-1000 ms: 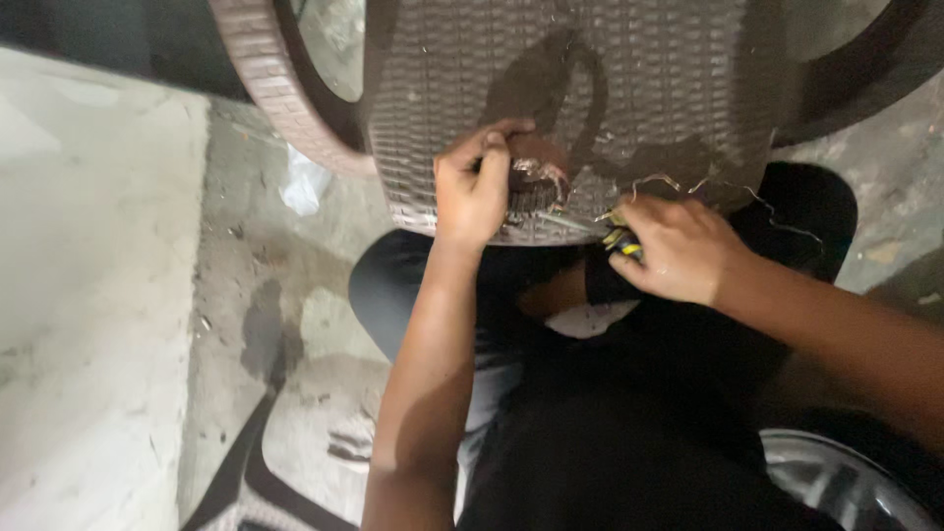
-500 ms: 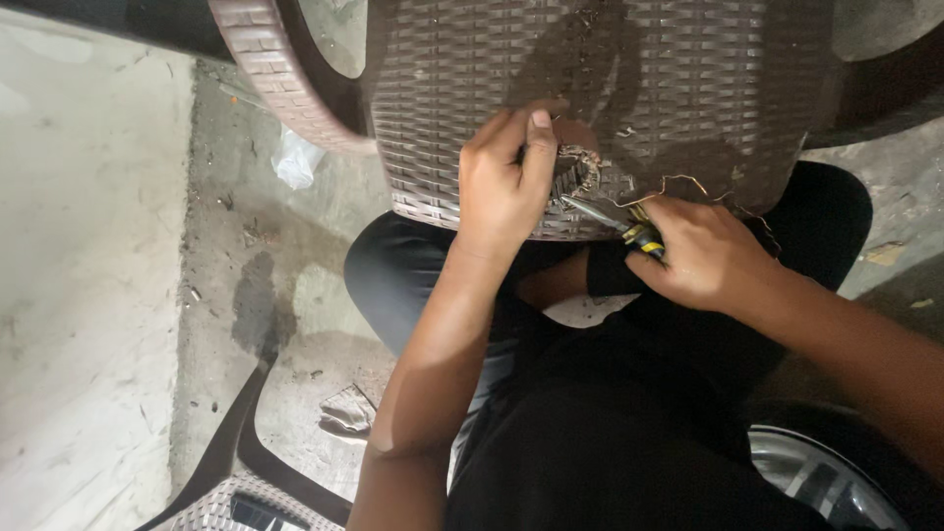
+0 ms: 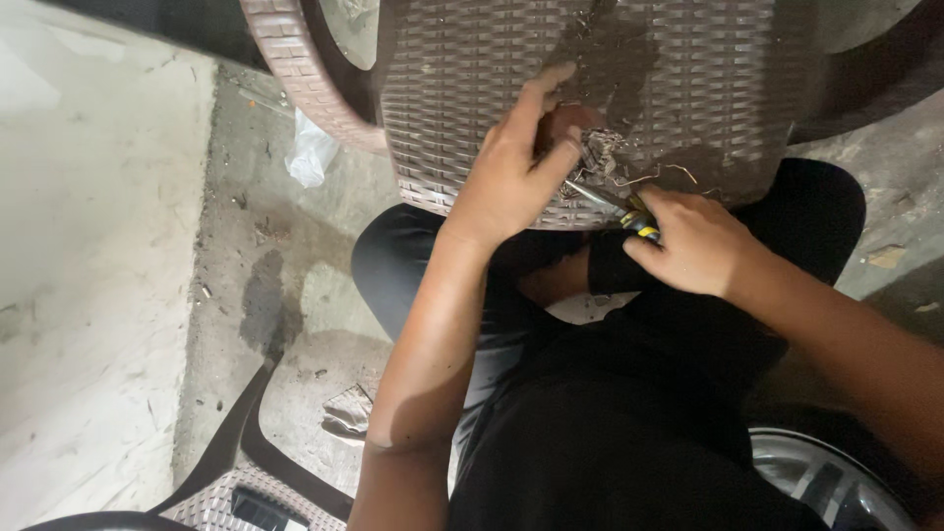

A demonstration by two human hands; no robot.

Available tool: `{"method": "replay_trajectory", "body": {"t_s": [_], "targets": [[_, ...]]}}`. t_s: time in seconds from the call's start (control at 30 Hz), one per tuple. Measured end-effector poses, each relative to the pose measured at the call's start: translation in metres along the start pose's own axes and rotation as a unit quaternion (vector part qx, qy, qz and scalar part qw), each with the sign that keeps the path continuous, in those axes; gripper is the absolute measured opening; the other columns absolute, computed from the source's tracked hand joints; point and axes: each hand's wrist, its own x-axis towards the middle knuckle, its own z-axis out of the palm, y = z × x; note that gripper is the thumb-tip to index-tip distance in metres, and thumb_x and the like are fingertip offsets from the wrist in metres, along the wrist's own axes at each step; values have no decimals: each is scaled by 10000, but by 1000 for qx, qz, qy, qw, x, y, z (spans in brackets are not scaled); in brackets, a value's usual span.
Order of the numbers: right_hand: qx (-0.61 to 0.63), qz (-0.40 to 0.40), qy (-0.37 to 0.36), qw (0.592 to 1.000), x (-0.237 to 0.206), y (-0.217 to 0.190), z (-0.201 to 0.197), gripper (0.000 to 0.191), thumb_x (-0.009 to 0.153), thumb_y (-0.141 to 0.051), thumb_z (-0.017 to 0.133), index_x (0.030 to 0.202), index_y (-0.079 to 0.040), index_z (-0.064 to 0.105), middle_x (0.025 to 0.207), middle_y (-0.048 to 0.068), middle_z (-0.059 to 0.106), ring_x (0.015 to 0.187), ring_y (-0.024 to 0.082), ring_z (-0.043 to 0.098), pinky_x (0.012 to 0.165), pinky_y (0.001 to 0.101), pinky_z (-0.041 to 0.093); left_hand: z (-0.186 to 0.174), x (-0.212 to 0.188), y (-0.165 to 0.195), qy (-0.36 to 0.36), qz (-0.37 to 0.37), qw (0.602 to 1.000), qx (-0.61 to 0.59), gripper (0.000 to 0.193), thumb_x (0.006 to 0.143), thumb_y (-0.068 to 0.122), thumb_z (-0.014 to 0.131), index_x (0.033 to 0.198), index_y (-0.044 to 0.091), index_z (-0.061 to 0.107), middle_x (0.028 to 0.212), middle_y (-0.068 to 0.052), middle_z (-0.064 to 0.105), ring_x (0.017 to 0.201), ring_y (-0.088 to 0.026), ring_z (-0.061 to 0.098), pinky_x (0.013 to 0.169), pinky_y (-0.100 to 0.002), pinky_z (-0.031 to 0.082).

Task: The person uses pliers to strip copper wire from a circular coil component. They repeatedly cut and pull sections of wire, separating the copper strands from the insulation and core material.

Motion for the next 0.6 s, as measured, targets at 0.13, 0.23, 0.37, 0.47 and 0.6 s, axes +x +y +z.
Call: {"method": "replay_trajectory", "body": {"t_s": [0.13,0.23,0.37,0.47,0.6], "targets": [[40,-21,35,998,-3,2,5,520,842,-291,705,1225,40,588,1107,262,698,1012,415,694,886,497,555,5,0,-8,104,-36,993,32,539,885,267,798,1295,15,554,1092,-138,752,1032,-200,739,925,-331,589],[51,-10,29,998,-3,3,9,538,856,-298,693,1256,44,581,1122,257,699,1026,405,694,902,489,551,16,-1,-24,139,-99,985,23,334,886,287,802,1052,24,681,884,-85,753,836,-126,696,772,-290,574],[67,26,21,997,-2,8,19,616,851,-303,695,1340,42,550,1140,260,693,1007,396,703,894,480,552,36,-6,-47,225,-96,970,5,271,980,259,736,917,14,638,682,-61,577,676,-85,491,652,-281,466],[101,-11,48,994,-2,16,29,633,825,-289,706,1324,69,553,1149,270,689,991,385,716,880,462,564,41,-8,-55,244,-69,966,44,211,981,240,678,941,35,645,639,-65,563,625,-90,500,613,-284,471],[149,-88,128,976,-3,23,46,578,806,-259,722,1243,94,585,1098,290,693,1006,428,683,864,476,542,44,-5,-50,251,-22,964,83,184,948,229,660,987,51,632,664,-77,621,595,-129,598,602,-301,527]]}}
